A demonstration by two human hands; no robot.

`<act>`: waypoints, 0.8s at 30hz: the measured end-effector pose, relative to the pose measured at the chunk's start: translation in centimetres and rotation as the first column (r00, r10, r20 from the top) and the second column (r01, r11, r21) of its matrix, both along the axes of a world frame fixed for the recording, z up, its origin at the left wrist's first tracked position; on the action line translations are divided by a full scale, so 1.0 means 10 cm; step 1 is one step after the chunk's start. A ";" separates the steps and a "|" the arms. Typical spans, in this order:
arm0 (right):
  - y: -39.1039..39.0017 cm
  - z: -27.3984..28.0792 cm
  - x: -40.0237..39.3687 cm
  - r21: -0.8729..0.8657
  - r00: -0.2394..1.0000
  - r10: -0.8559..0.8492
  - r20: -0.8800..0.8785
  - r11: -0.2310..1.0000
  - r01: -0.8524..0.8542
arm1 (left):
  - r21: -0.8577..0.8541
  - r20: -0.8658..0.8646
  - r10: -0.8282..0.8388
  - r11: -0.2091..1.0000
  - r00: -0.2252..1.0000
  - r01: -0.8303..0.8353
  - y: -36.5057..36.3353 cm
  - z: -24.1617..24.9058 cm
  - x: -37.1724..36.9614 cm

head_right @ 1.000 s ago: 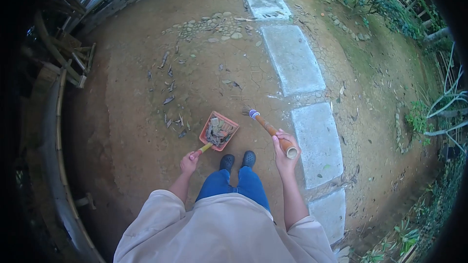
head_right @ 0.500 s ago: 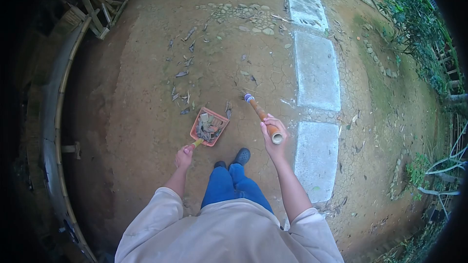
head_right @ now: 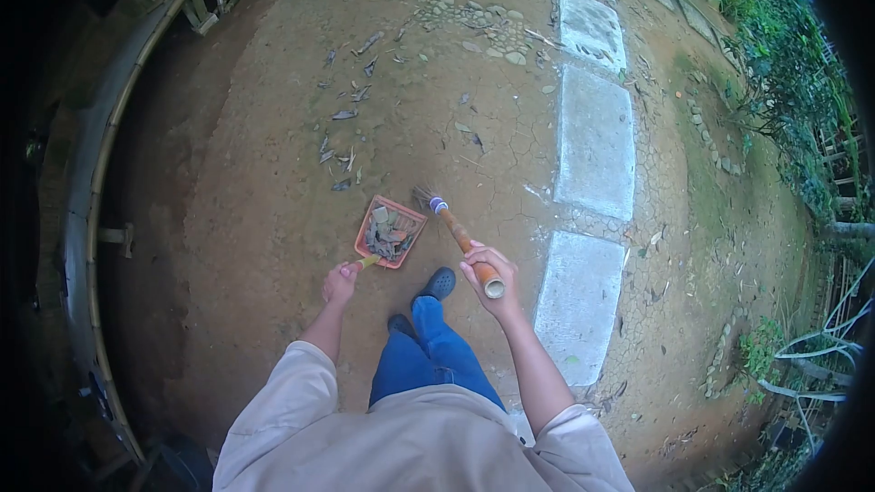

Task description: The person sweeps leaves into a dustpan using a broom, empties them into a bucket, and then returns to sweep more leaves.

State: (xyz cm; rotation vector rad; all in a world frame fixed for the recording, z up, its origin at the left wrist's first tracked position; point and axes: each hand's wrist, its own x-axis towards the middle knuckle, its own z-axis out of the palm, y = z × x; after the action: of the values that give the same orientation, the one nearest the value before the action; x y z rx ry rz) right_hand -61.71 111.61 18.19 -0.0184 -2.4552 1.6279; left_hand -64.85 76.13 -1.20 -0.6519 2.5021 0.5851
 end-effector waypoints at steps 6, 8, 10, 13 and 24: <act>0.15 0.46 0.21 -0.272 0.994 -0.100 0.048 0.956 0.110 | 0.005 -0.006 -0.016 1.000 1.000 0.016 -0.01 0.07 0.13; 0.18 0.60 0.27 -0.311 0.991 -0.118 0.057 0.942 0.130 | -0.006 0.003 -0.009 1.000 1.000 0.009 -0.02 0.11 0.15; 0.17 0.67 0.30 -0.289 0.992 -0.122 0.043 0.949 0.130 | -0.012 0.003 -0.013 1.000 1.000 0.013 -0.04 0.16 0.20; 0.15 0.74 0.28 -0.261 0.993 -0.122 0.007 0.958 0.119 | -0.006 -0.017 -0.016 1.000 1.000 0.016 -0.09 0.21 0.27; 0.13 0.71 -0.07 -0.201 0.984 -0.170 -0.049 0.967 0.157 | 0.053 -0.031 0.132 0.990 0.991 -0.130 -0.51 0.23 0.46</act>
State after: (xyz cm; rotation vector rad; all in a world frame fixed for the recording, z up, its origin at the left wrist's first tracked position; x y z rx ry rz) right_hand -62.36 112.94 25.31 -0.1872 -2.1726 1.7599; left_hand -60.29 71.08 1.06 -0.7982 2.4802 0.7109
